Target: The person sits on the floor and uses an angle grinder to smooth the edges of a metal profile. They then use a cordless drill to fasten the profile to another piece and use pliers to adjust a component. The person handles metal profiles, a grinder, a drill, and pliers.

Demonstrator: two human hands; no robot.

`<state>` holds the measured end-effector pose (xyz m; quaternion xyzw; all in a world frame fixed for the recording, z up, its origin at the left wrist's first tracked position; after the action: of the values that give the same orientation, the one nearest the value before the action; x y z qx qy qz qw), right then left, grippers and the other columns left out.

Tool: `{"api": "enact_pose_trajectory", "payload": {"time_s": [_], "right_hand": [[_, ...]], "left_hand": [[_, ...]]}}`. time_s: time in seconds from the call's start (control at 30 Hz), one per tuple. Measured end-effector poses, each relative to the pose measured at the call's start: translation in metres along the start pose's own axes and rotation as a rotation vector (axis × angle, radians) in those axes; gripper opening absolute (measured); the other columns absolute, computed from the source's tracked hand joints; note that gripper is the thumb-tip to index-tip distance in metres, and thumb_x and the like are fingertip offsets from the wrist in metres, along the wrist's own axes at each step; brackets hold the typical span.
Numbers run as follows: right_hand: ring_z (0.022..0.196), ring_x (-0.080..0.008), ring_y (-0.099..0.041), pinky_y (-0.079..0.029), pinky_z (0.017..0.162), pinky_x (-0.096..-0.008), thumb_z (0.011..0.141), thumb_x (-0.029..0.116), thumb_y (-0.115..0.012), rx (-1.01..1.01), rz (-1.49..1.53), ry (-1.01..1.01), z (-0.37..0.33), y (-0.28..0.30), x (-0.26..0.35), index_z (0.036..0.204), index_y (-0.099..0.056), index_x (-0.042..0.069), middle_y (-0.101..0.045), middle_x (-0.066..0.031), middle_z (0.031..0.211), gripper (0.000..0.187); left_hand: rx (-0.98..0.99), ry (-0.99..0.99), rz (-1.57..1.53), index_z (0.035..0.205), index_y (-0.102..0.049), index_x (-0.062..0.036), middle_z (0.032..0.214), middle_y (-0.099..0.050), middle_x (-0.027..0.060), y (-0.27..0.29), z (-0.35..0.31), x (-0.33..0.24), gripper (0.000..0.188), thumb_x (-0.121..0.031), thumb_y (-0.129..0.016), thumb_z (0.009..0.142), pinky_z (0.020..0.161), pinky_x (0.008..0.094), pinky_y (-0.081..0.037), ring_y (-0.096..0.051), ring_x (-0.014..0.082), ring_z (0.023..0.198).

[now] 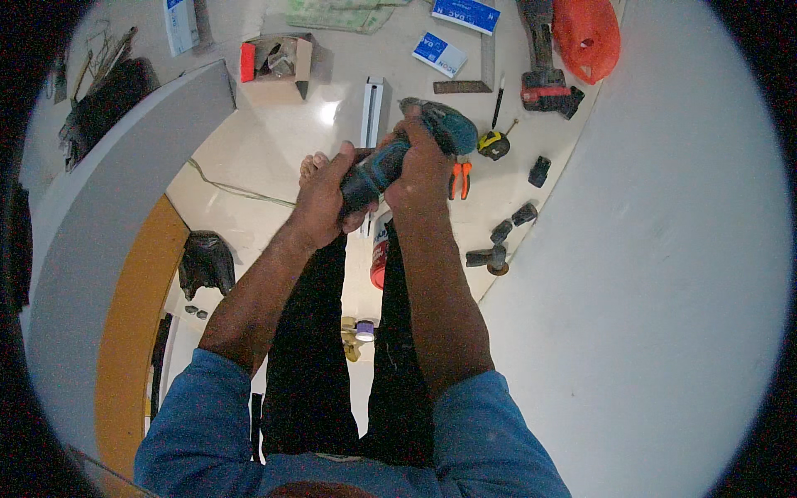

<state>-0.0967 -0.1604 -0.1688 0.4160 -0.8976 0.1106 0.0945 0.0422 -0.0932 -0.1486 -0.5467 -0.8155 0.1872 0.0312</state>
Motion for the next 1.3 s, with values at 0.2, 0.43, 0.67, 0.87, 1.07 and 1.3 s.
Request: {"api": "enact_pose_trajectory", "payload": {"time_s": [0.2,0.43,0.67,0.87,1.07,1.3], "right_hand": [[0.081,-0.0199,-0.070,-0.063,0.082,-0.0425,0.109,0.043,-0.070,0.167,0.527,-0.313,-0.005,0.003,-0.001,0.124,-0.054,-0.002,-0.064,-0.0112,0.100,0.051],[0.075,-0.0212,-0.069,-0.064,0.073,-0.0435,0.111,0.035,-0.068,0.203,0.465,-0.279,-0.015,-0.004,-0.003,0.124,-0.057,0.003,-0.067,-0.0090,0.094,0.036],[0.076,-0.0188,-0.071,-0.063,0.071,-0.0391,0.107,0.024,-0.073,0.419,-0.004,-0.037,-0.057,0.007,0.006,0.117,-0.066,0.005,-0.072,-0.0082,0.095,0.023],[0.120,-0.0379,-0.071,-0.060,0.101,-0.0490,0.089,0.004,-0.083,0.391,-1.353,0.710,-0.109,0.008,0.003,0.165,-0.038,0.004,-0.067,-0.0232,0.139,0.089],[0.122,-0.0383,-0.072,-0.057,0.108,-0.0497,0.094,0.020,-0.081,0.666,-1.445,0.555,-0.121,0.041,0.032,0.156,-0.048,0.002,-0.066,-0.0270,0.140,0.072],[0.097,-0.0221,-0.070,-0.057,0.089,-0.0386,0.105,0.042,-0.072,0.556,-0.925,-0.205,-0.109,0.088,0.049,0.134,-0.068,-0.003,-0.073,-0.0134,0.109,0.053]], "left_hand": [[0.196,-0.082,-0.431,0.155,-0.048,-0.0016,0.081,-0.072,0.0146,-0.028,-0.044,-0.039,0.069,-0.058,-0.043,0.116,0.038,0.0314,-0.051,-0.066,0.0199,0.048],[0.139,-0.045,-0.185,0.163,-0.038,-0.0004,0.085,-0.069,0.0139,-0.027,-0.063,-0.049,0.070,-0.046,-0.056,0.113,0.044,0.0310,-0.051,-0.061,0.0188,0.049],[0.232,-0.155,0.220,0.176,-0.012,-0.0042,0.115,-0.067,0.0189,-0.013,-0.092,0.001,0.099,-0.043,-0.070,0.106,0.090,0.0410,-0.055,-0.067,0.0255,0.099],[0.054,-0.196,-0.348,0.164,-0.038,0.0005,0.146,-0.061,0.0271,-0.001,-0.080,-0.007,0.090,-0.041,-0.082,0.097,0.115,0.0515,-0.050,-0.063,0.0352,0.134],[0.040,-0.056,-0.075,0.139,-0.061,0.0033,0.119,-0.078,0.0168,0.023,-0.060,-0.033,0.054,-0.026,-0.081,0.098,0.086,0.0380,-0.067,-0.080,0.0263,0.099],[0.263,-0.202,-0.242,0.146,-0.052,0.0068,0.111,-0.075,0.0221,0.042,-0.037,-0.024,0.061,-0.030,-0.072,0.102,0.097,0.0526,-0.066,-0.078,0.0379,0.108]]}}
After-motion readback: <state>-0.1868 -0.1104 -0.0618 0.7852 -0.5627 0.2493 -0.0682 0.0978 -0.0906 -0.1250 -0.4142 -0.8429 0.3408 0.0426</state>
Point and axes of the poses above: each hand's wrist, its own z-axis towards the middle knuckle, its own y-axis out of the back of the hand, x = y × z, the point moved 2 cm from there along z, towards the middle knuckle
